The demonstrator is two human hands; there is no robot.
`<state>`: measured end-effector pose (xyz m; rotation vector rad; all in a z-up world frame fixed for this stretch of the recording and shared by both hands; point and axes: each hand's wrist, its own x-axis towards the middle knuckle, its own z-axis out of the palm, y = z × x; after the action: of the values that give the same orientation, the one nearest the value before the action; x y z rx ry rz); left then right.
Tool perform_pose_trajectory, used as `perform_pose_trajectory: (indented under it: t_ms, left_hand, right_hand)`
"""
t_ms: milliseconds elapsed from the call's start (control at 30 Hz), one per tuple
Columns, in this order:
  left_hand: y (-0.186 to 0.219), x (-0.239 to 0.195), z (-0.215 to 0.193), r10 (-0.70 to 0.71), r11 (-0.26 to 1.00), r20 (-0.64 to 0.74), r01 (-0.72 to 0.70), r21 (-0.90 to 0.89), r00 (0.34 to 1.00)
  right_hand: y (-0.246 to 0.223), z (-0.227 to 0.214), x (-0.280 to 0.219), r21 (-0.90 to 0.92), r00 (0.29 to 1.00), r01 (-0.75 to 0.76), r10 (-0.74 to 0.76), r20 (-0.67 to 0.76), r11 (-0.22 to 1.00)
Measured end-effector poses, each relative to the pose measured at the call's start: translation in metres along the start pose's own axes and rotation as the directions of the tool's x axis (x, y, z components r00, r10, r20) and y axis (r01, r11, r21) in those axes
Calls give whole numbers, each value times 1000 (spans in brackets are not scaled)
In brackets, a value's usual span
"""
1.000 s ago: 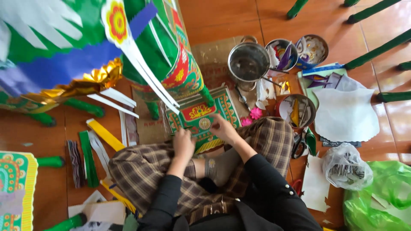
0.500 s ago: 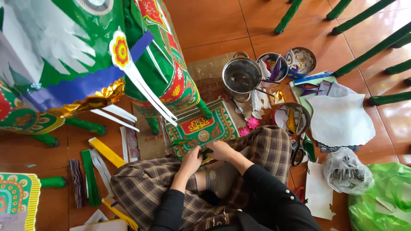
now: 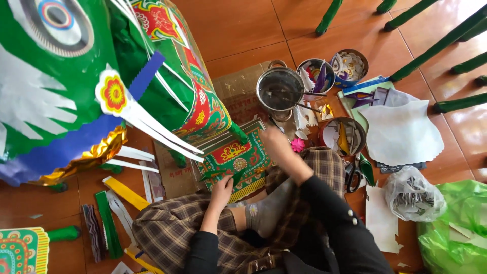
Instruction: The person sits on the floor and decorates a green papier-mâché figure by applying white paper to the face, painting details with a brush, and attaching green and pink paper decorations to the head and base.
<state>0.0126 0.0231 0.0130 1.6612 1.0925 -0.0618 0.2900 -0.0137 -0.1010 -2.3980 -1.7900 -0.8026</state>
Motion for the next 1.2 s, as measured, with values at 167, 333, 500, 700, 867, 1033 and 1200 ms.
perform_pose_trajectory:
  t_ms: [167, 333, 500, 700, 867, 1033, 1200]
  left_hand:
    - [1, 4, -3, -69, 990, -6, 68, -120, 998]
    - [-5, 15, -5, -137, 958, -14, 129, -255, 990]
    - [-29, 43, -2, -110, 976, -127, 83, -203, 986]
    - [-4, 26, -9, -123, 970, -133, 91, -226, 983]
    - [-5, 25, -3, -108, 935, -110, 64, -348, 988]
    - [-14, 28, 2, -76, 916, -86, 35, -401, 993]
    - [-5, 18, -3, -87, 871, -87, 34, -490, 992]
  right_hand:
    - [107, -11, 65, -102, 978, -205, 200, -52, 973]
    - [137, -40, 63, 50, 849, -381, 328, 414, 923]
    - [93, -96, 34, 162, 833, -515, 447, 326, 842]
    - [57, -60, 9, 318, 674, -704, 456, 581, 635]
    - [63, -71, 15, 509, 532, -840, 462, 709, 188]
    - [58, -92, 25, 531, 488, -847, 434, 757, 24]
    - [58, -18, 3, 547, 497, -837, 435, 751, 11]
